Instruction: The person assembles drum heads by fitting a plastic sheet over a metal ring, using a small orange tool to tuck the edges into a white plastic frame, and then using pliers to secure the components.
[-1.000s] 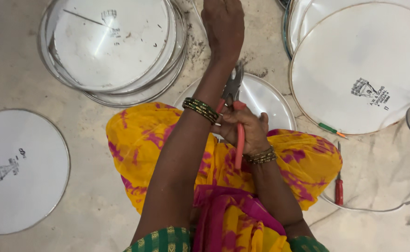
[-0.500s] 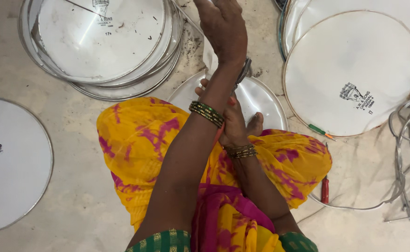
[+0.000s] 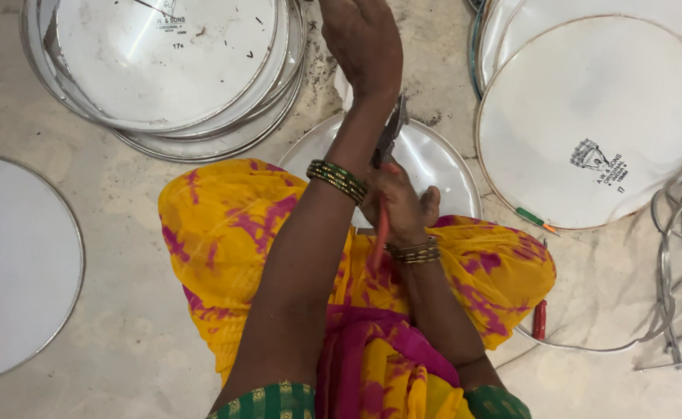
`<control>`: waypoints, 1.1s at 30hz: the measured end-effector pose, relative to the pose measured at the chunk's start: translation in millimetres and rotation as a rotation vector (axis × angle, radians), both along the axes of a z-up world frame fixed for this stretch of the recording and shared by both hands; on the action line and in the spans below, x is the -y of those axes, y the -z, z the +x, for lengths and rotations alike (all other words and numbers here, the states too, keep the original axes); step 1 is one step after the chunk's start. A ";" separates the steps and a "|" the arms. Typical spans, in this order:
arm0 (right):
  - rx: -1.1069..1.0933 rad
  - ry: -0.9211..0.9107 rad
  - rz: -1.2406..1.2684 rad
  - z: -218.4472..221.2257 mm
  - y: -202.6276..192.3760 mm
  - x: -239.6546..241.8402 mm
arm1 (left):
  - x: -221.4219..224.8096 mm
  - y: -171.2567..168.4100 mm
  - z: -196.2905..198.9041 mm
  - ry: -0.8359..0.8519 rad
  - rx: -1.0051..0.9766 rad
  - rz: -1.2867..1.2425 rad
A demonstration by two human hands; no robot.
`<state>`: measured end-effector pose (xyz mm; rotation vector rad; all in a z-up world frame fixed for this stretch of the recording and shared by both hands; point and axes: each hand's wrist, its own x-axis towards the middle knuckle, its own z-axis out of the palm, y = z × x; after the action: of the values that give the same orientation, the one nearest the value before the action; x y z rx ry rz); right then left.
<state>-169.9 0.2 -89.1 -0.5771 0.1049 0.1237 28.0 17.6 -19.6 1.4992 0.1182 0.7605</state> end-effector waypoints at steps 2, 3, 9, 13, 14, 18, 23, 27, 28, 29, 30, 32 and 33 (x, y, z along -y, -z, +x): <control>-0.151 -0.017 -0.075 -0.4 -2.9 9.5 | -1.5 14.7 8.6 -0.036 0.118 0.090; -0.227 -0.023 -0.114 0.5 -6.5 13.2 | -2.1 21.5 14.6 -0.037 0.058 0.159; -0.257 -0.305 0.040 -9.0 -50.9 16.4 | -21.4 44.6 40.3 0.038 -0.072 0.391; -0.026 -0.605 -0.260 -77.5 -60.9 -4.8 | -101.0 46.0 73.2 -0.047 -0.208 0.158; -0.141 -0.623 -0.170 -80.0 -50.7 -7.8 | -119.0 50.0 76.9 -0.001 -0.248 0.044; -0.336 -0.553 -0.069 -66.5 -11.6 2.5 | -160.3 67.1 64.4 0.103 -0.352 -0.454; -0.189 -0.349 -0.270 -38.6 -8.4 27.2 | -160.4 44.8 38.5 0.281 -0.238 -0.715; -0.109 -0.274 -0.699 -42.9 -16.5 18.9 | -143.5 13.7 27.5 0.406 -0.121 -0.700; -0.064 -0.252 -0.845 -43.9 -18.0 17.6 | -138.5 5.1 25.9 0.457 -0.087 -0.698; -0.111 -0.218 -0.895 -45.4 -20.7 17.8 | -133.6 -4.0 23.1 0.497 -0.061 -0.700; -0.153 -0.180 -0.948 -47.8 -25.7 20.5 | -127.6 -14.2 20.6 0.541 -0.031 -0.704; -0.150 -0.061 -1.037 -50.6 -39.0 25.5 | -113.1 -35.4 11.4 0.620 0.032 -0.726; -0.102 0.019 -1.072 -54.2 -48.7 30.1 | -106.0 -46.6 6.5 0.655 0.065 -0.743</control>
<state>-224.1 -29.9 -40.4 -1.6392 0.2801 0.0704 34.5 123.7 27.0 0.7223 -0.1295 0.1821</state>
